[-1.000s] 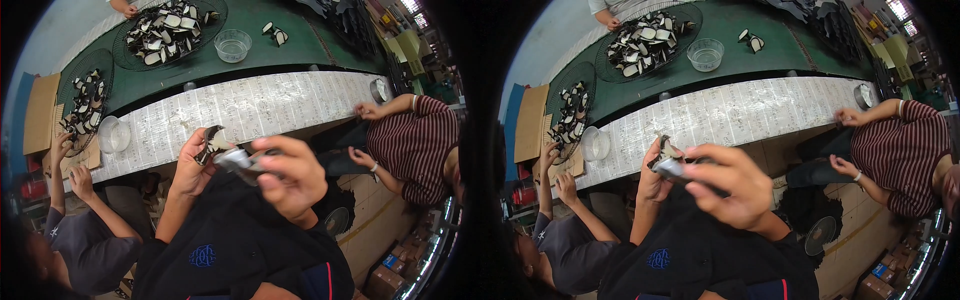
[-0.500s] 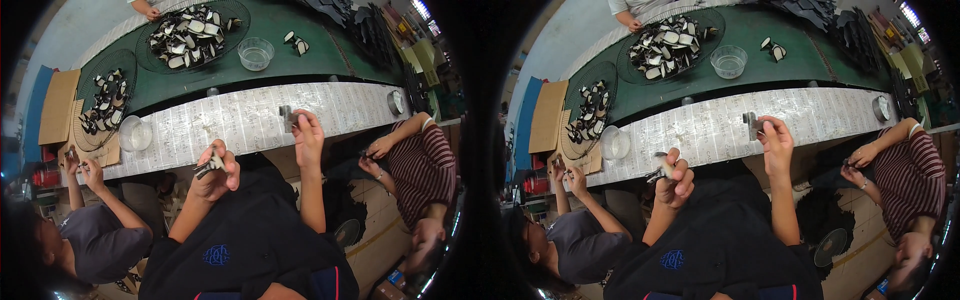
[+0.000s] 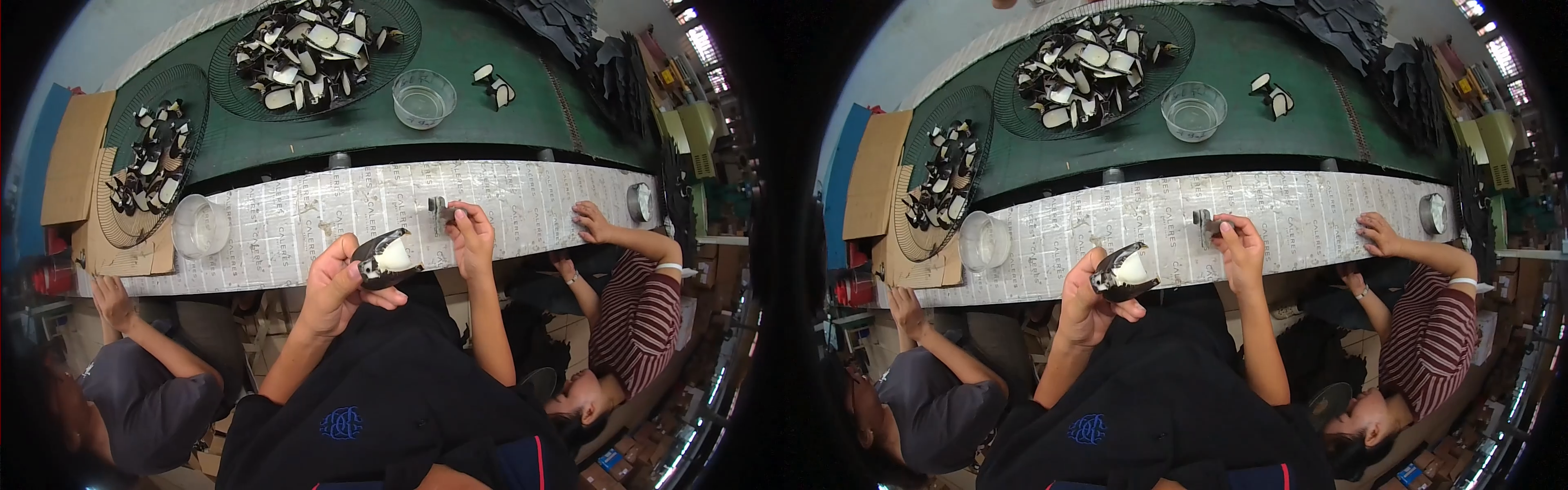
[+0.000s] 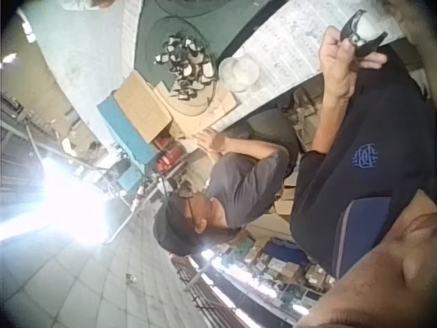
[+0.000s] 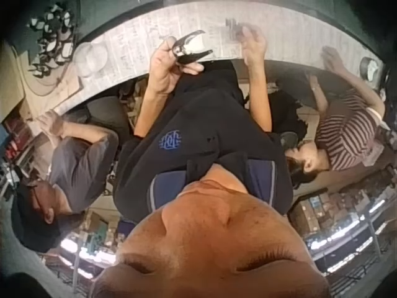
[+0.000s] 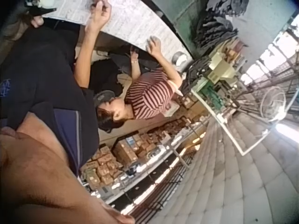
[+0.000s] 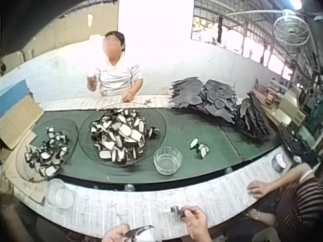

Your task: Assemble shoe upper components by applying adhesive and attaching linings or reinforcements.

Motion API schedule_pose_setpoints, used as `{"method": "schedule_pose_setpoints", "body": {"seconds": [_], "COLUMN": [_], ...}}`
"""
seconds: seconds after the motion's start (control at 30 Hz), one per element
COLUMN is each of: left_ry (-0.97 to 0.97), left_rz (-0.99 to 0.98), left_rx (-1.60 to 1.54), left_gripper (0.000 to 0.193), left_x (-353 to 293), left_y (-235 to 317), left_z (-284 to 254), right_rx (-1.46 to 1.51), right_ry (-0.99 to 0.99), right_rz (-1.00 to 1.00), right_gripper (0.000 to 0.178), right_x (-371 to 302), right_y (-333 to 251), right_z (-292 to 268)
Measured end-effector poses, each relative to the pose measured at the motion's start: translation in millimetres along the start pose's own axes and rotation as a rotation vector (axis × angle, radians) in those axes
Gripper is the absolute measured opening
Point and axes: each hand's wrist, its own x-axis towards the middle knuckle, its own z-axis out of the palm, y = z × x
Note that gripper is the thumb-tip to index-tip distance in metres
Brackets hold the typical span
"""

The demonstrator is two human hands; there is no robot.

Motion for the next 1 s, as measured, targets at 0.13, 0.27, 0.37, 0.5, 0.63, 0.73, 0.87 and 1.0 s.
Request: {"method": "schedule_pose_setpoints", "body": {"seconds": [0.13,0.27,0.37,0.5,0.63,0.73,0.87,1.0], "left_ry": [0.04,0.07,0.106,0.254,0.476,0.727,0.372,-0.075], "left_rz": [-0.012,-0.028,0.003,0.193,0.602,1.017,0.685,0.689], "left_rx": [-0.04,-0.039,0.09,0.583,1.031,1.601,1.279,1.535], "left_gripper": [0.024,0.02,0.016,0.014,0.026,0.029,0.016,0.028], "left_x": [16.8,31.2,53.4,103.1,174.5,213.0,257.3,342.4], "left_y": [2.5,6.2,9.3,37.2,104.8,126.5,91.9,30.0], "left_z": [-5.8,-8.1,-18.1,-50.5,-77.4,-50.8,-7.6,22.9], "right_rx": [0.014,0.02,0.032,0.048,0.083,0.1,0.13,0.143], "right_ry": [-0.006,0.031,0.026,0.045,0.04,0.05,0.085,0.043], "right_rz": [0.043,0.05,0.057,0.074,0.079,0.064,0.069,0.072], "right_gripper": [0.017,0.019,0.019,0.019,0.022,0.024,0.025,0.024], "right_x": [2.9,2.0,1.4,1.4,1.0,0.3,1.3,-0.3], "right_y": [0.3,-4.6,-4.0,-5.4,-11.0,-9.9,-7.2,-7.5], "right_z": [-5.3,1.2,-2.7,-2.7,3.8,0.7,-5.5,-11.2]}}
